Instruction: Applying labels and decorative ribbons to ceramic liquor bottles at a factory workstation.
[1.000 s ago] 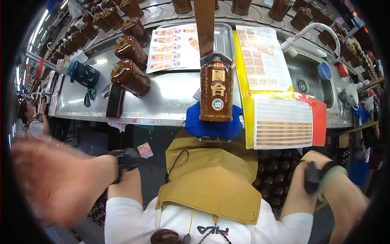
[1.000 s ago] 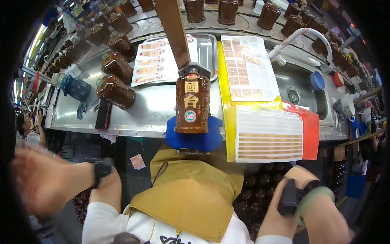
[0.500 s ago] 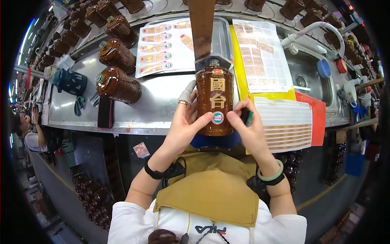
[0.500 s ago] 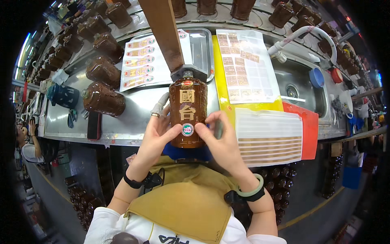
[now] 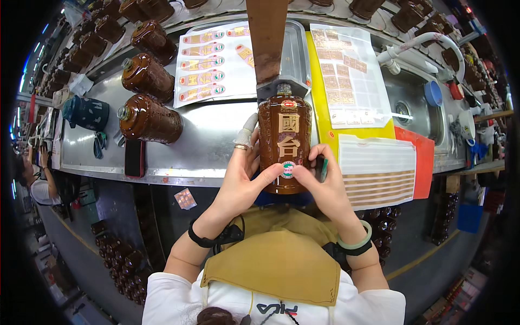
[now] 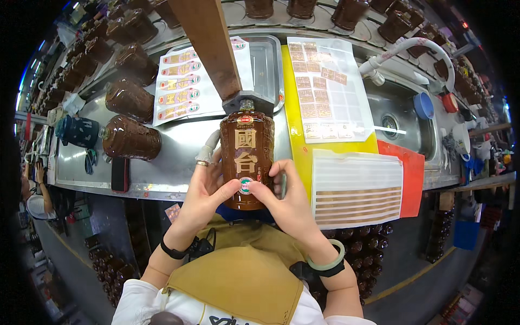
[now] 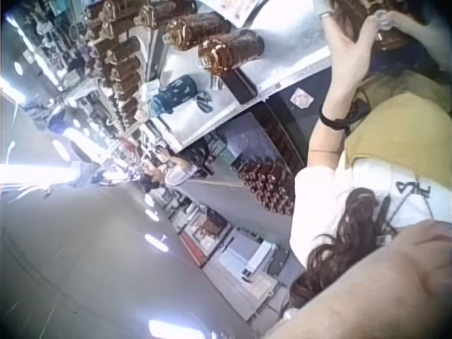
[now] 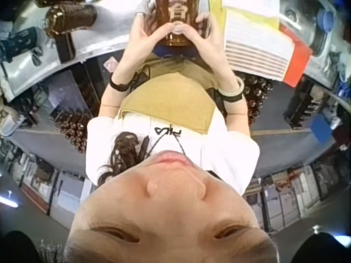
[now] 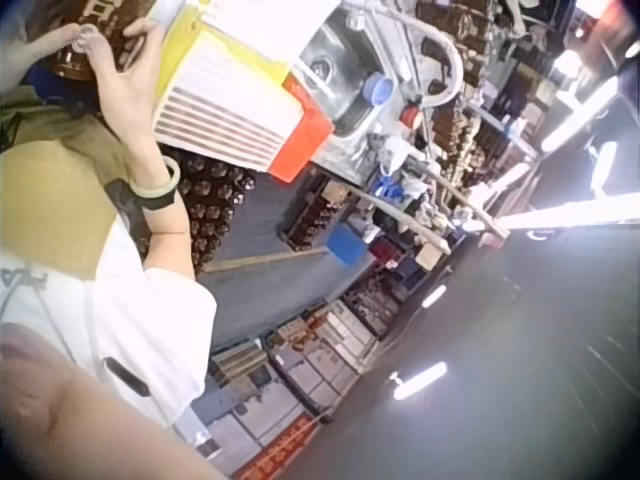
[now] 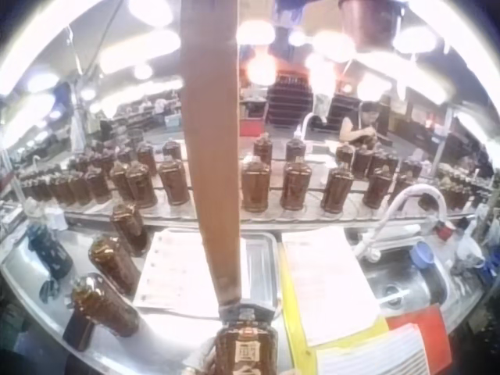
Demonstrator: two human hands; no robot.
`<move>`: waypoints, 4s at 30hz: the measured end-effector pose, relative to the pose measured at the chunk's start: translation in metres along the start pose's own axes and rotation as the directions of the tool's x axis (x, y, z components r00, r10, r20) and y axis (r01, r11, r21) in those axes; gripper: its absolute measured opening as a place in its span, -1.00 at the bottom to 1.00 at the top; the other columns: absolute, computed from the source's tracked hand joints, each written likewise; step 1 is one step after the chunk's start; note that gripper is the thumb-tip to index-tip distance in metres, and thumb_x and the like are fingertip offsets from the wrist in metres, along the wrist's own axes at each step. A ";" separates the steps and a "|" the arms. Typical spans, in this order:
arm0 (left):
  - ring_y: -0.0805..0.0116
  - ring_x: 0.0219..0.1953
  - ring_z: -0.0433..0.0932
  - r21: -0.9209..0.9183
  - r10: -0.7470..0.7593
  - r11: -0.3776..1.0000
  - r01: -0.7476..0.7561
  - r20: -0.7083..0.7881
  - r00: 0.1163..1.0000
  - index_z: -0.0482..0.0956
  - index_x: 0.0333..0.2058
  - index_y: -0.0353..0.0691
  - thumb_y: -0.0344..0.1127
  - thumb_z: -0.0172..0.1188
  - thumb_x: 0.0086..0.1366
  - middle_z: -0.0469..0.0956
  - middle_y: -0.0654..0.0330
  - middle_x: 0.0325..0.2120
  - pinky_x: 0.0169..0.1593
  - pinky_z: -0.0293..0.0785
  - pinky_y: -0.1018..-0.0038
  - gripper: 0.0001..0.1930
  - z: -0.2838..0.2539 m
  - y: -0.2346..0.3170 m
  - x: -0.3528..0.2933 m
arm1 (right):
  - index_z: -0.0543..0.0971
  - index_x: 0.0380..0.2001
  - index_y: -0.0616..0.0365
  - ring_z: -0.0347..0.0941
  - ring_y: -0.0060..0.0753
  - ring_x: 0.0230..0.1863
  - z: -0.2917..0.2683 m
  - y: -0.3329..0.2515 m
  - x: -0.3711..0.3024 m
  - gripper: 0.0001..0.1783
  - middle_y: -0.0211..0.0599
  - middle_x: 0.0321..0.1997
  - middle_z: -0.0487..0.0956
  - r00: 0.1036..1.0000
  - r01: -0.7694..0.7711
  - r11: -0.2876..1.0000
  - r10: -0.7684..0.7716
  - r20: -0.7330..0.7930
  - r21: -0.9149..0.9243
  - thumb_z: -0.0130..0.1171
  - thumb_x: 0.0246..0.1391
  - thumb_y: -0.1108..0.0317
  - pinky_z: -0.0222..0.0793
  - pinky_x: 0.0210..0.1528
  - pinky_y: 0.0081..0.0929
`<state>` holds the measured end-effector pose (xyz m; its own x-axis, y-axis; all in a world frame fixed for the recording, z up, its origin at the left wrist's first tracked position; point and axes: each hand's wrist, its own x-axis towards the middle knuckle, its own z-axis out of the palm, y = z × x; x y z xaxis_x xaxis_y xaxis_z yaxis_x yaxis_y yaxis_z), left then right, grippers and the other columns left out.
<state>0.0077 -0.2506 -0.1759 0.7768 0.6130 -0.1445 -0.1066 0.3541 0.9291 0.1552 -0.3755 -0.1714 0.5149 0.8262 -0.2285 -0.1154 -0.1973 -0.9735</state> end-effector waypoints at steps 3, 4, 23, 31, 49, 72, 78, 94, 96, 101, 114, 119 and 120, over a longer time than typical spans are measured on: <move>0.10 0.47 0.13 0.011 -0.005 1.000 0.005 0.002 1.000 -0.26 0.52 -0.22 -0.53 0.30 0.31 0.00 -0.09 0.47 0.47 0.14 0.18 0.01 0.000 0.000 0.000 | 0.36 -0.21 0.07 0.20 -0.71 -0.30 -0.003 0.001 0.001 -0.65 -0.56 -0.29 0.35 0.993 -0.121 0.985 0.120 0.015 0.124 0.38 0.21 0.30 0.18 -0.24 -0.68; 0.11 0.48 0.12 0.029 0.001 1.000 -0.001 -0.005 1.000 -0.26 0.51 -0.24 -0.52 0.30 0.31 -0.01 -0.10 0.47 0.47 0.13 0.18 0.01 0.001 -0.001 0.001 | 0.36 -0.21 0.07 0.20 -0.71 -0.30 -0.004 0.002 0.002 -0.65 -0.56 -0.29 0.35 0.993 -0.112 0.986 0.108 0.038 0.123 0.38 0.21 0.30 0.18 -0.24 -0.68; -0.11 0.42 0.18 0.602 0.512 0.608 -0.518 0.202 0.835 0.26 0.41 -0.24 -0.10 0.44 0.25 0.03 -0.18 0.45 0.40 0.23 0.08 -0.15 -0.002 0.000 -0.005 | 0.42 -0.14 0.10 0.24 -0.74 -0.21 -0.017 0.000 0.003 -0.72 -0.58 -0.25 0.36 0.988 -0.134 0.971 0.115 0.104 0.196 0.32 0.27 0.30 0.21 -0.13 -0.71; -0.37 0.33 0.18 0.833 0.357 0.180 -0.523 0.440 0.824 0.63 0.16 0.20 0.20 0.48 -0.01 -0.02 -0.19 0.46 0.31 0.29 -0.09 -0.29 -0.009 0.001 -0.007 | 0.43 -0.13 0.11 0.25 -0.73 -0.24 -0.023 0.007 0.009 -0.79 -0.58 -0.27 0.37 0.978 -0.143 0.975 0.113 0.173 0.171 0.13 0.43 0.21 0.24 -0.16 -0.70; -0.35 0.37 0.24 0.804 0.455 0.294 -0.517 0.358 0.815 0.60 0.21 -0.03 0.39 0.29 0.11 0.05 -0.33 0.42 0.33 0.32 0.03 -0.19 -0.021 0.002 0.012 | 0.46 -0.11 0.07 0.21 -0.75 -0.40 -0.039 -0.006 0.018 -0.75 -0.57 -0.34 0.36 0.948 -0.228 0.955 0.174 0.267 0.190 0.07 0.45 0.11 0.16 -0.35 -0.72; -0.08 0.06 0.53 0.868 0.495 0.275 -0.413 0.241 0.835 0.58 0.19 -0.18 0.21 0.44 0.01 0.45 -0.07 0.14 0.04 0.55 0.19 -0.17 -0.021 0.016 0.038 | 0.49 0.09 0.27 0.53 -0.35 -0.02 -0.045 -0.046 0.063 -0.66 -0.16 -0.09 0.57 0.891 0.436 0.856 -0.454 0.002 -0.279 0.11 0.24 0.62 0.41 0.08 -0.47; 0.05 0.11 0.57 0.859 0.540 0.360 -0.365 0.127 0.832 0.51 0.23 -0.39 0.45 -0.36 0.46 0.43 -0.10 0.24 0.07 0.56 0.23 -0.07 -0.037 0.013 0.017 | 0.66 -0.23 0.16 0.51 -0.34 -0.23 -0.008 -0.074 0.066 -0.72 -0.39 -0.24 0.61 0.333 0.855 0.004 -0.771 0.543 -0.519 0.29 -0.11 0.45 0.46 -0.19 -0.37; -0.02 0.26 0.43 0.679 0.548 0.624 -0.387 -0.028 0.836 0.48 0.23 -0.41 0.44 -0.36 0.46 0.34 -0.17 0.30 0.26 0.43 0.13 -0.06 -0.020 0.005 -0.001 | 0.68 -0.22 0.05 0.39 -0.50 -0.39 -0.034 -0.022 0.014 -0.77 -0.48 -0.27 0.59 -0.020 0.999 -0.041 -0.700 0.714 -0.012 0.32 -0.01 0.45 0.43 -0.34 -0.54; -0.05 0.31 0.36 0.722 0.553 0.555 -0.413 0.051 0.832 0.51 0.23 -0.33 0.48 -0.33 0.43 0.29 -0.18 0.33 0.32 0.35 0.08 -0.06 -0.018 0.009 0.001 | 0.68 -0.20 0.04 0.41 -0.46 -0.38 -0.043 -0.017 0.003 -0.73 -0.45 -0.27 0.61 0.190 0.981 0.122 -0.746 0.638 -0.150 0.41 -0.04 0.38 0.39 -0.34 -0.47; -0.19 0.44 0.04 0.786 0.356 -0.120 -0.606 0.604 0.713 0.68 0.13 0.26 0.69 -0.20 0.15 0.24 0.03 0.40 0.46 -0.01 -0.20 -0.13 -0.019 0.018 0.014 | 0.58 -0.10 0.13 0.47 -0.25 -0.35 -0.066 -0.026 0.010 -0.55 -0.32 -0.25 0.67 0.505 0.841 0.398 -0.820 0.270 -0.365 0.53 -0.09 0.41 0.33 -0.27 -0.33; -0.20 0.42 0.07 0.690 0.312 -0.239 -0.683 0.721 0.619 0.66 0.12 0.35 0.65 -0.14 0.15 0.27 0.13 0.39 0.45 -0.01 -0.25 -0.21 -0.022 0.025 0.024 | 0.51 -0.04 0.31 0.49 -0.30 -0.25 -0.072 -0.013 0.002 -0.70 -0.16 -0.20 0.57 0.630 0.694 0.603 -0.773 -0.073 -0.393 0.32 0.19 0.50 0.41 -0.13 -0.46; -0.17 0.41 0.12 0.858 0.394 -0.198 -0.474 0.513 0.763 0.57 0.24 0.34 0.65 -0.26 0.21 0.16 0.08 0.46 0.45 -0.01 -0.16 -0.16 -0.028 0.020 0.020 | 0.53 -0.05 0.31 0.51 -0.30 -0.26 -0.069 -0.016 0.008 -0.70 -0.17 -0.22 0.58 0.658 0.665 0.618 -0.750 -0.063 -0.419 0.33 0.16 0.53 0.44 -0.13 -0.48; -0.21 0.40 0.14 0.886 0.418 -0.143 -0.442 0.458 0.784 0.58 0.24 0.29 0.65 -0.25 0.21 0.17 -0.03 0.45 0.42 0.03 -0.17 -0.14 -0.030 0.018 0.021 | 0.54 -0.06 0.31 0.51 -0.31 -0.27 -0.069 -0.017 0.010 -0.71 -0.17 -0.23 0.58 0.714 0.584 0.664 -0.694 -0.095 -0.467 0.32 0.15 0.56 0.45 -0.14 -0.48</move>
<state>0.0033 -0.2104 -0.1726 0.8494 0.3049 0.4308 0.2218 -0.9469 0.2329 0.2206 -0.4003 -0.1563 0.5283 0.6764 0.5132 0.6208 0.1047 -0.7770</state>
